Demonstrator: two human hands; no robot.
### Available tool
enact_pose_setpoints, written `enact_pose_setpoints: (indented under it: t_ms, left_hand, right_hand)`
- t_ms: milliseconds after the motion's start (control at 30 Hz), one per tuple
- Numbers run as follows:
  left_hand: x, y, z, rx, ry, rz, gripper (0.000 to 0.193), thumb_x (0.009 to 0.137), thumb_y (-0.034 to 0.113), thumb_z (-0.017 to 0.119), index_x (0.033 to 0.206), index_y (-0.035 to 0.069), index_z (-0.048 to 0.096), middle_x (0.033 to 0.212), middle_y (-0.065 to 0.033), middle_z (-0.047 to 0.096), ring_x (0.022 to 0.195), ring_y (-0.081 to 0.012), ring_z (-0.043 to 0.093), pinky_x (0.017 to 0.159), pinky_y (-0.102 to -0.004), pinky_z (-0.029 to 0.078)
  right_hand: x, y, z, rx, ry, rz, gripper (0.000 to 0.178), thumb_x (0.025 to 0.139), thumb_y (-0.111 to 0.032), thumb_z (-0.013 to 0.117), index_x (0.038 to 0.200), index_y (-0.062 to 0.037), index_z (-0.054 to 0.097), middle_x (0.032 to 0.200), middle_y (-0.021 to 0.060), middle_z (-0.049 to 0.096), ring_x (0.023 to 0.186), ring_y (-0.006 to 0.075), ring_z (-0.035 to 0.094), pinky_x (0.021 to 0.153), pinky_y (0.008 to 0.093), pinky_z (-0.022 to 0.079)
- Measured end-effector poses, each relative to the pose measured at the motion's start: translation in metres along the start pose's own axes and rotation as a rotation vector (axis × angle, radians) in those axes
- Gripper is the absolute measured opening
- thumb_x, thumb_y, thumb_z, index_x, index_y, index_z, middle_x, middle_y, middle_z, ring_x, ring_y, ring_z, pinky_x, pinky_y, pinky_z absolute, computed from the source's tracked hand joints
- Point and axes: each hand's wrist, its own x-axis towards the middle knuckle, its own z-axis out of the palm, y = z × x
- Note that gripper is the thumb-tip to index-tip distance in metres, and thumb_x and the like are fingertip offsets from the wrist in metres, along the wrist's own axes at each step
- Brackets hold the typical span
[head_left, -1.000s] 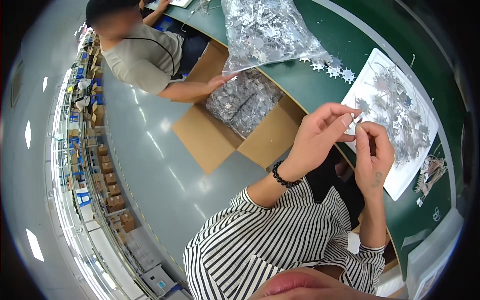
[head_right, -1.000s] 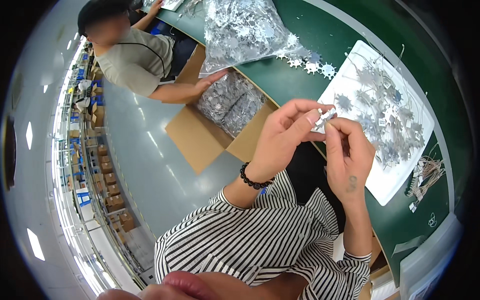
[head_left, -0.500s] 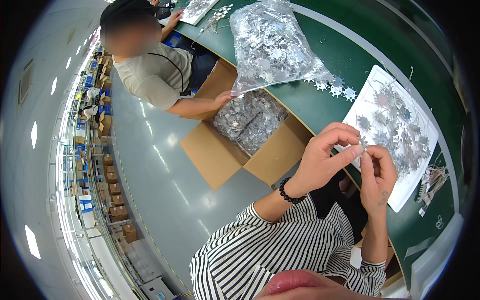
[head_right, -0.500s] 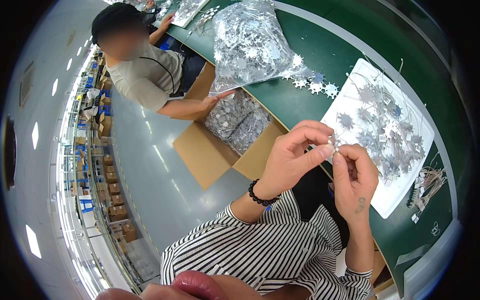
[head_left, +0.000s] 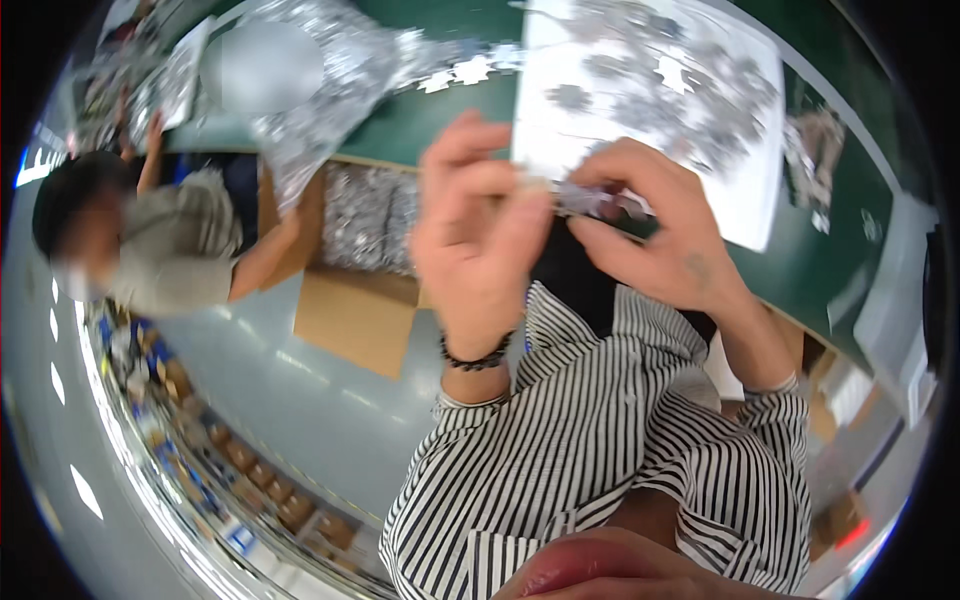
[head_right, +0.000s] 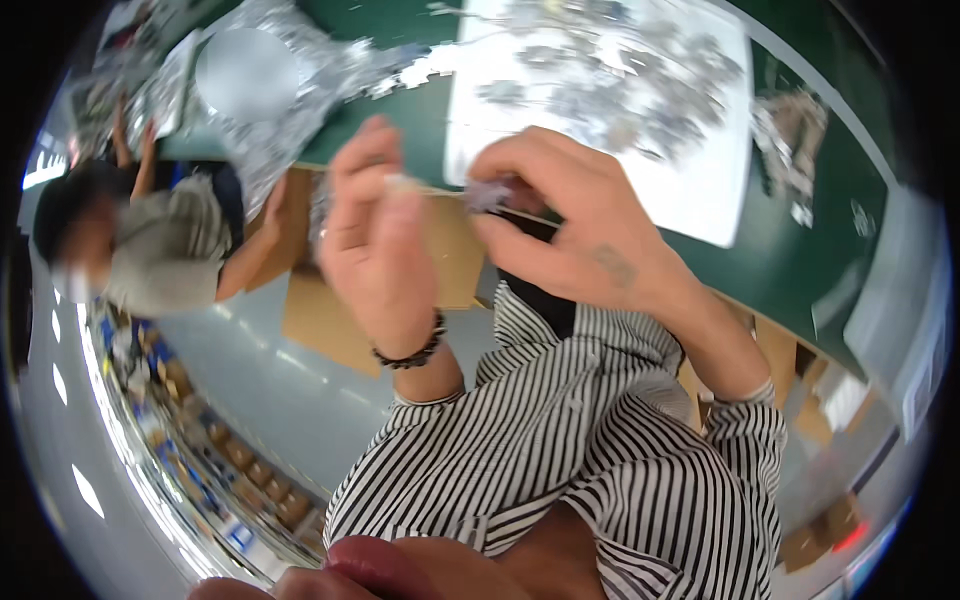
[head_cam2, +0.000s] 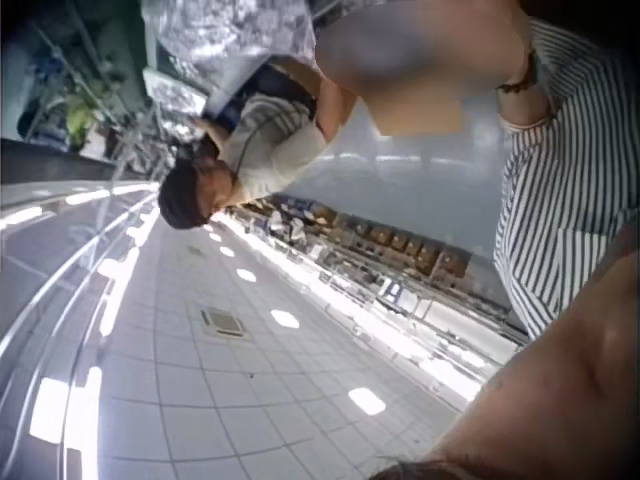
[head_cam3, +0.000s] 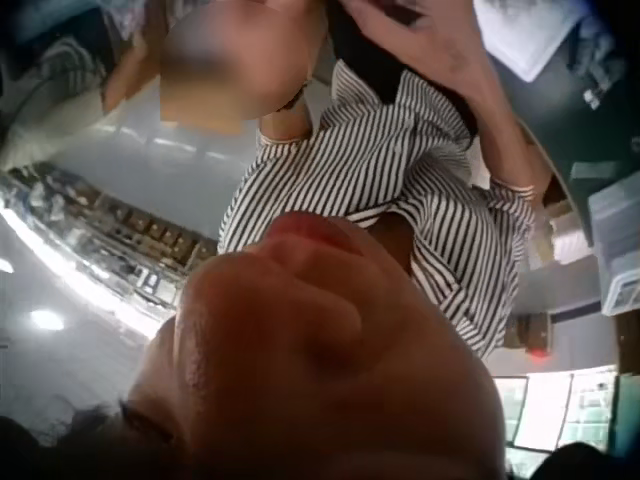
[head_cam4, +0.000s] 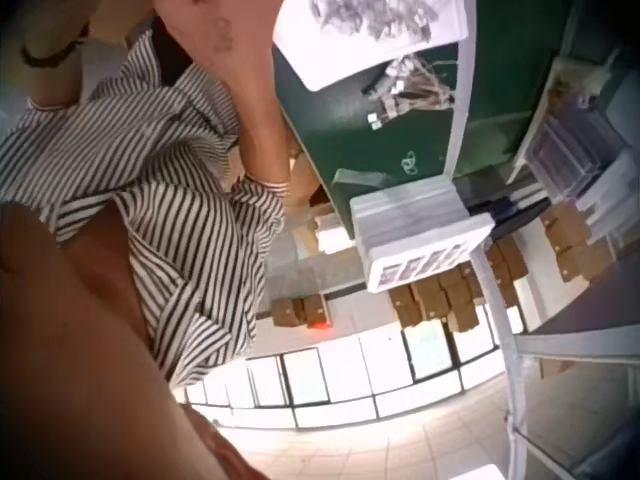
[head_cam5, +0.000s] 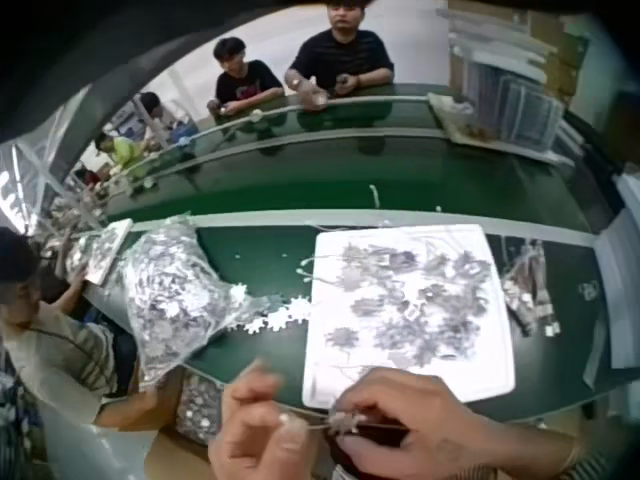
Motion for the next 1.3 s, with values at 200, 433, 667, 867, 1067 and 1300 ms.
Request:
enact_pose_setpoints:
  t_ms: [200, 433, 667, 867, 1067, 1300]
  left_hand:
    - [0.015, 0.022, 0.028, -0.224, 0.023, -0.037, 0.006, 0.094, 0.003, 0.061, 0.099, 0.002, 0.058, 0.106, -0.0156, 0.068, 0.082, -0.0169, 0.062, 0.076, -0.0266, 0.051]
    - [0.071, 0.028, 0.077, -0.031, -0.098, 0.098, 0.015, 0.092, 0.010, 0.069, 0.098, -0.001, 0.062, 0.091, -0.0129, 0.072, 0.076, -0.0151, 0.068, 0.064, -0.0224, 0.053]
    - [0.101, 0.018, 0.106, 0.564, -0.153, 0.152, 0.029, 0.090, 0.020, 0.073, 0.109, -0.002, 0.068, 0.090, -0.0096, 0.073, 0.081, -0.0144, 0.069, 0.068, -0.0229, 0.054]
    - [0.083, 0.045, 0.097, 0.469, 0.084, 0.202, 0.026, 0.091, 0.016, 0.062, 0.111, 0.000, 0.068, 0.080, -0.0036, 0.066, 0.065, -0.0108, 0.055, 0.061, -0.0223, 0.044]
    - [0.076, -0.002, 0.049, 0.595, 0.216, 0.134, 0.026, 0.092, 0.016, 0.061, 0.113, 0.002, 0.067, 0.077, -0.0031, 0.062, 0.063, -0.0103, 0.048, 0.060, -0.0221, 0.042]
    - [0.066, -0.088, -0.012, 0.866, 0.138, 0.040, 0.030, 0.088, 0.019, 0.066, 0.112, 0.001, 0.070, 0.104, -0.0104, 0.072, 0.087, -0.0208, 0.064, 0.080, -0.0308, 0.052]
  right_hand:
    - [-0.009, 0.009, -0.026, -0.331, 0.217, -0.243, 0.018, 0.078, 0.002, 0.066, 0.096, -0.0008, 0.065, 0.094, 0.0067, 0.063, 0.077, 0.0167, 0.054, 0.070, 0.0261, 0.045]
    - [-0.008, 0.012, -0.069, -0.364, 0.610, -0.307, 0.017, 0.086, -0.008, 0.068, 0.098, 0.0038, 0.068, 0.083, 0.0074, 0.064, 0.068, 0.0125, 0.053, 0.061, 0.0233, 0.044]
    - [-0.084, 0.027, -0.158, -0.408, 0.747, 0.361, 0.024, 0.085, -0.005, 0.069, 0.106, 0.0048, 0.064, 0.091, 0.0110, 0.063, 0.072, 0.0156, 0.056, 0.064, 0.0252, 0.046]
    - [-0.138, 0.060, -0.209, -0.222, 0.807, 0.457, 0.015, 0.087, -0.007, 0.066, 0.097, 0.0041, 0.066, 0.082, 0.0097, 0.064, 0.068, 0.0189, 0.056, 0.061, 0.0287, 0.046]
    - [-0.127, 0.067, -0.223, -0.574, 0.699, 0.340, 0.013, 0.090, -0.011, 0.063, 0.088, 0.0026, 0.065, 0.072, 0.0069, 0.061, 0.063, 0.0185, 0.055, 0.058, 0.0304, 0.044]
    - [-0.091, 0.095, -0.224, -0.321, 0.575, 0.441, 0.021, 0.090, -0.018, 0.067, 0.102, -0.0010, 0.070, 0.077, 0.0018, 0.064, 0.067, 0.0105, 0.051, 0.061, 0.0237, 0.041]
